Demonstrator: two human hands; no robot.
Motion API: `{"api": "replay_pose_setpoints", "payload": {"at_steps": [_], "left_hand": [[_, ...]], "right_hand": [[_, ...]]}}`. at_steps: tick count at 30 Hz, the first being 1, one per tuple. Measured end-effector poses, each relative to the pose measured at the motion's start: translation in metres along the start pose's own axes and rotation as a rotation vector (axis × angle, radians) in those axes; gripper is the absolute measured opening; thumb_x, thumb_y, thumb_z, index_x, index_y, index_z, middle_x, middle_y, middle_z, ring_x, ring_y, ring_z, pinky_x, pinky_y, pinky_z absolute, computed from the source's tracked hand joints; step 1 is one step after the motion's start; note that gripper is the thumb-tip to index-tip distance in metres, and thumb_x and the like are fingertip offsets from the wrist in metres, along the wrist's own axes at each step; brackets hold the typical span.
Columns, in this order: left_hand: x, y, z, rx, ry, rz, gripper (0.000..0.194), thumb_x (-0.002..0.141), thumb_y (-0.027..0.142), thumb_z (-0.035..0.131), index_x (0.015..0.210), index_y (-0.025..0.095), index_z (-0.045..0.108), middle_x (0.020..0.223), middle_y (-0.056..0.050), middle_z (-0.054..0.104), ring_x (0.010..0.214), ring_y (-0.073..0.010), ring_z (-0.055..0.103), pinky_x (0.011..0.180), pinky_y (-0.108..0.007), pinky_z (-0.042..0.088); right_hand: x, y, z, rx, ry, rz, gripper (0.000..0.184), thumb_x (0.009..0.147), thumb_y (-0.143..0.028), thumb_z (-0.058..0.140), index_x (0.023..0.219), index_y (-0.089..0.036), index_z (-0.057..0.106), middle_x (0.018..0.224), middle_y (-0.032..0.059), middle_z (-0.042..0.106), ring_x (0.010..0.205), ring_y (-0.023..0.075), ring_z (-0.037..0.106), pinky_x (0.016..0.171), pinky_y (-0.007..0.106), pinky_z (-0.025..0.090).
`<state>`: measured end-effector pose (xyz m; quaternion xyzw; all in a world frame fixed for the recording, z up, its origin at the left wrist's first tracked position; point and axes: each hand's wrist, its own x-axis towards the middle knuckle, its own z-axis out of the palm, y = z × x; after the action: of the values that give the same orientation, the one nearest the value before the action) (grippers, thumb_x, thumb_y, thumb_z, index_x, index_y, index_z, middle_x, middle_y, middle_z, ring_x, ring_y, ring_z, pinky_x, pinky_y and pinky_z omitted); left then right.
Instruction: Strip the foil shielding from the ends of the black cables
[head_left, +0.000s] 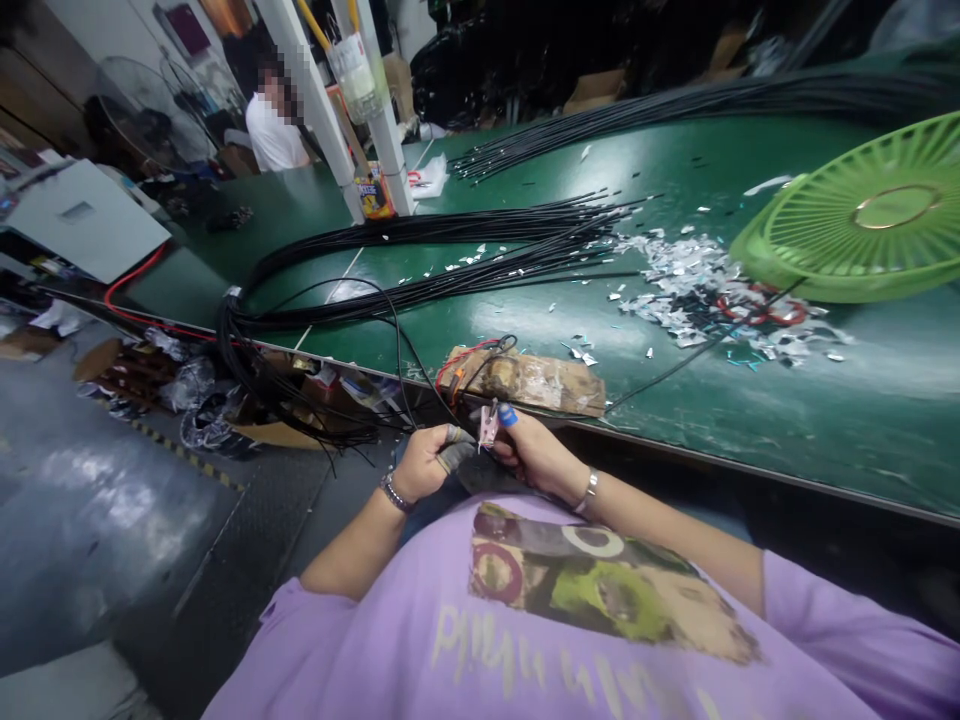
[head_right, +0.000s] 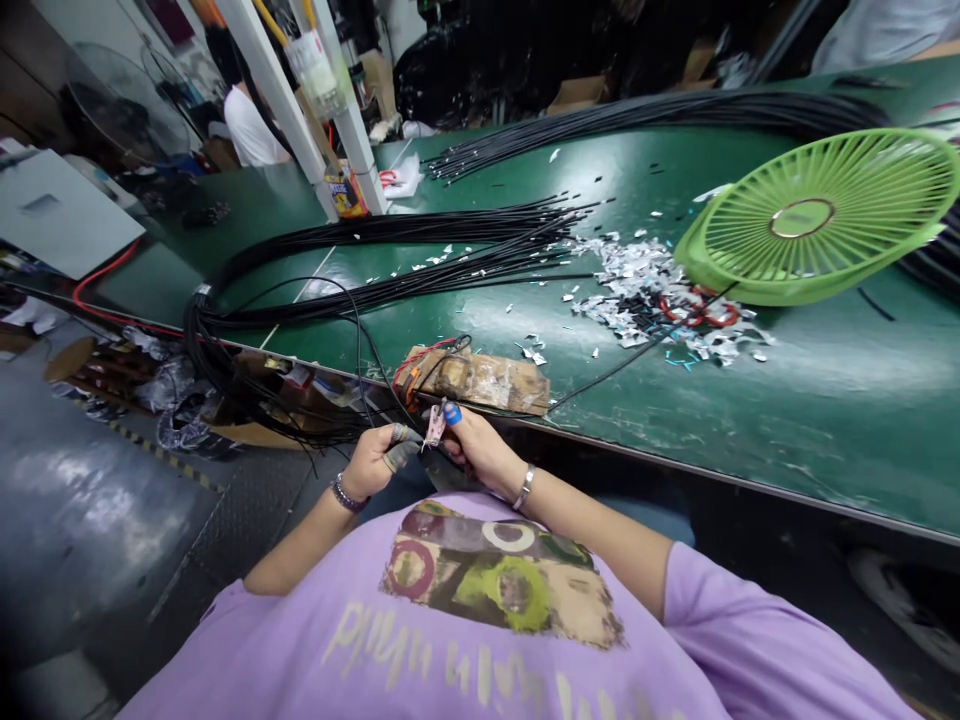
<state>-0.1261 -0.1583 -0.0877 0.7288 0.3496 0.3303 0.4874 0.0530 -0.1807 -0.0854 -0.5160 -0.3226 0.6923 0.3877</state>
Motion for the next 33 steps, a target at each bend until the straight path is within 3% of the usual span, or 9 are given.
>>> {"api": "replay_pose_setpoints", "payload": {"at_steps": [3, 8, 18, 24, 29, 33], "left_hand": [[0.000, 0.000, 0.001, -0.016, -0.024, -0.003, 0.042, 0.085, 0.052, 0.057, 0.072, 0.012, 0.067, 0.063, -0.003, 0.063, 0.056, -0.0095, 0.053, 0.056, -0.020, 0.044], [-0.001, -0.002, 0.002, 0.007, -0.054, -0.020, 0.045, 0.085, 0.054, 0.055, 0.070, 0.012, 0.064, 0.060, -0.001, 0.059, 0.054, -0.0084, 0.048, 0.055, -0.019, 0.041], [0.002, 0.000, 0.003, 0.016, -0.077, -0.040, 0.045, 0.085, 0.055, 0.054, 0.069, 0.013, 0.063, 0.061, -0.001, 0.059, 0.054, -0.0090, 0.048, 0.055, -0.020, 0.043], [-0.004, -0.002, 0.000, 0.067, -0.073, -0.029, 0.044, 0.087, 0.052, 0.053, 0.074, 0.013, 0.066, 0.064, -0.003, 0.063, 0.057, -0.0101, 0.053, 0.057, -0.020, 0.044], [-0.012, -0.001, -0.003, 0.151, -0.093, 0.037, 0.044, 0.090, 0.050, 0.049, 0.077, 0.013, 0.069, 0.066, -0.004, 0.067, 0.059, -0.0110, 0.057, 0.058, -0.020, 0.044], [-0.017, 0.004, -0.009, 0.216, -0.133, 0.081, 0.041, 0.090, 0.048, 0.048, 0.078, 0.014, 0.069, 0.067, -0.005, 0.067, 0.060, -0.0119, 0.058, 0.059, -0.021, 0.044]], "right_hand": [[0.006, -0.001, 0.001, 0.141, -0.083, 0.109, 0.058, 0.060, -0.075, 0.064, 0.072, -0.019, 0.054, 0.049, -0.0081, 0.037, 0.039, 0.0045, 0.023, 0.037, 0.020, 0.006], [0.010, 0.000, 0.002, 0.255, -0.069, 0.036, 0.055, 0.057, -0.067, 0.074, 0.069, -0.015, 0.059, 0.049, -0.0071, 0.038, 0.043, 0.0038, 0.024, 0.041, 0.020, 0.006], [0.012, 0.005, -0.001, 0.230, -0.130, 0.103, 0.056, 0.065, -0.072, 0.064, 0.071, -0.017, 0.056, 0.048, -0.0083, 0.035, 0.040, 0.0040, 0.018, 0.039, 0.020, 0.003], [0.009, 0.008, -0.008, 0.184, -0.176, 0.179, 0.062, 0.065, -0.081, 0.054, 0.066, -0.019, 0.049, 0.048, -0.0083, 0.036, 0.038, 0.0043, 0.018, 0.035, 0.019, 0.004], [0.004, 0.008, -0.019, 0.122, -0.234, 0.086, 0.062, 0.065, -0.080, 0.055, 0.068, -0.018, 0.054, 0.045, -0.0078, 0.035, 0.039, 0.0049, 0.020, 0.037, 0.020, 0.009], [-0.010, 0.001, -0.030, -0.165, -0.265, 0.029, 0.063, 0.072, -0.079, 0.051, 0.076, -0.016, 0.061, 0.044, -0.0071, 0.037, 0.039, 0.0072, 0.027, 0.036, 0.021, 0.018]]}}
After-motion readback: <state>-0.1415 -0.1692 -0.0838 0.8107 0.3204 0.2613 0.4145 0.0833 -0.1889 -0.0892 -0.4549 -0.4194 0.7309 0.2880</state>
